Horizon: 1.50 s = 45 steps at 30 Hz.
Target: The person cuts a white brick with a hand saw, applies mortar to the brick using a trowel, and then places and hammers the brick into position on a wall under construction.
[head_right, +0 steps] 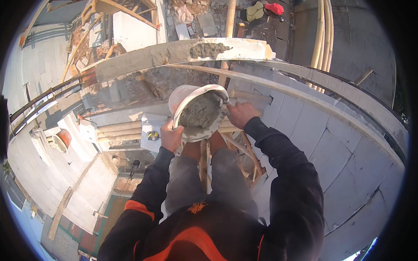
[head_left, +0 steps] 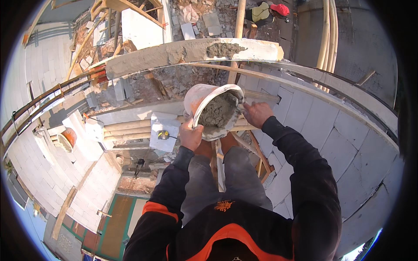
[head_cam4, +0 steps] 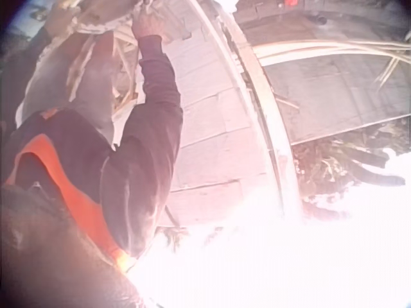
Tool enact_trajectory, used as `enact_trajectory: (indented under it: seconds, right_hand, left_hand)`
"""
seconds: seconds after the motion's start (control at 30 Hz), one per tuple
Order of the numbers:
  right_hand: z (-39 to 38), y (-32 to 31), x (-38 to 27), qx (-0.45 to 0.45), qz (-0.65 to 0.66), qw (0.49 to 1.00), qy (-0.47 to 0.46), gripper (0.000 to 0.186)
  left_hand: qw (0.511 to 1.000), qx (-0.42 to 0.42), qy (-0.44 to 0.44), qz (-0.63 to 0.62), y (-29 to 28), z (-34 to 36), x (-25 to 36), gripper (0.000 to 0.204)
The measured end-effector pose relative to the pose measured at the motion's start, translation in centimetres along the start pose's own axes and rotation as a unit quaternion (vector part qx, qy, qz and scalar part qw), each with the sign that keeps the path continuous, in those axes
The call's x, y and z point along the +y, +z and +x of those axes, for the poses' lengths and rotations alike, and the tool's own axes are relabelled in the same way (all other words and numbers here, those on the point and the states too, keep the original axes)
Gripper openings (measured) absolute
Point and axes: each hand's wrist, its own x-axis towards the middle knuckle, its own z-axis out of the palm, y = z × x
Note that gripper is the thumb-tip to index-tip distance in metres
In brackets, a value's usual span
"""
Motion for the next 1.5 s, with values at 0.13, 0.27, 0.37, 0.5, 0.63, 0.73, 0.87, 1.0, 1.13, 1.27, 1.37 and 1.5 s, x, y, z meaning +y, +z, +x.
enact_trajectory:
  seconds: [0.13, 0.27, 0.37, 0.5, 0.63, 0.73, 0.87, 1.0, 1.13, 1.27, 1.37, 1.5]
  right_hand:
    - [-2.5, -0.1, 0.8, -0.079, 0.103, 0.991, -0.023, 0.034]
    - [-4.8, 2.1, -1.1, -0.103, 0.178, 0.979, -0.002, 0.039]
    - [-3.7, 3.1, -2.8, -0.083, 0.226, 0.971, -0.001, 0.041]
    - [-2.1, 1.8, -6.2, -0.079, 0.247, 0.965, -0.043, 0.040]
    - [-1.3, 3.8, -8.1, -0.021, 0.284, 0.958, -0.046, 0.039]
    - [-1.9, 4.9, -5.8, 0.003, 0.287, 0.956, -0.057, 0.038]
    - [-2.3, 2.5, -2.0, -0.018, 0.317, 0.947, -0.057, 0.040]
    - [-2.6, -0.4, 2.2, -0.030, 0.293, 0.953, -0.076, 0.042]
    - [-2.4, -2.6, 7.9, 0.088, 0.198, 0.976, -0.026, 0.036]
    - [-0.9, -4.2, 13.8, 0.188, 0.098, 0.977, -0.014, 0.036]
    - [2.0, -6.4, 11.2, 0.190, 0.009, 0.978, 0.090, 0.037]
    - [3.9, -2.4, 13.8, 0.277, -0.158, 0.940, 0.121, 0.042]
  left_hand:
    - [0.999, 0.002, 0.024, -0.030, -0.8, 0.7, 0.4, 0.043]
    - [0.995, 0.008, 0.013, -0.098, 0.0, 0.6, -0.2, 0.028]
    - [0.993, 0.034, 0.020, -0.111, 0.3, 0.6, -2.0, 0.017]
    - [0.993, 0.019, -0.038, -0.115, -1.0, 0.1, -1.5, 0.012]
    - [0.998, 0.045, -0.033, -0.039, -1.4, -0.9, -0.8, 0.014]
    - [0.995, 0.060, 0.023, -0.079, -1.4, -1.3, -0.6, 0.014]
    - [0.990, 0.037, -0.052, -0.126, -1.6, -0.1, -1.5, 0.011]
    - [0.985, 0.061, -0.071, -0.148, -1.1, 0.7, -3.7, 0.010]
    - [0.984, 0.069, -0.047, -0.160, -0.8, 1.0, -5.6, 0.013]
    - [0.987, 0.077, -0.063, -0.122, -0.3, 0.5, -4.9, 0.012]
    - [0.990, 0.079, -0.065, -0.100, -1.8, -0.3, -7.0, 0.015]
    - [0.987, 0.066, -0.100, -0.105, -0.3, -0.6, -6.3, 0.018]
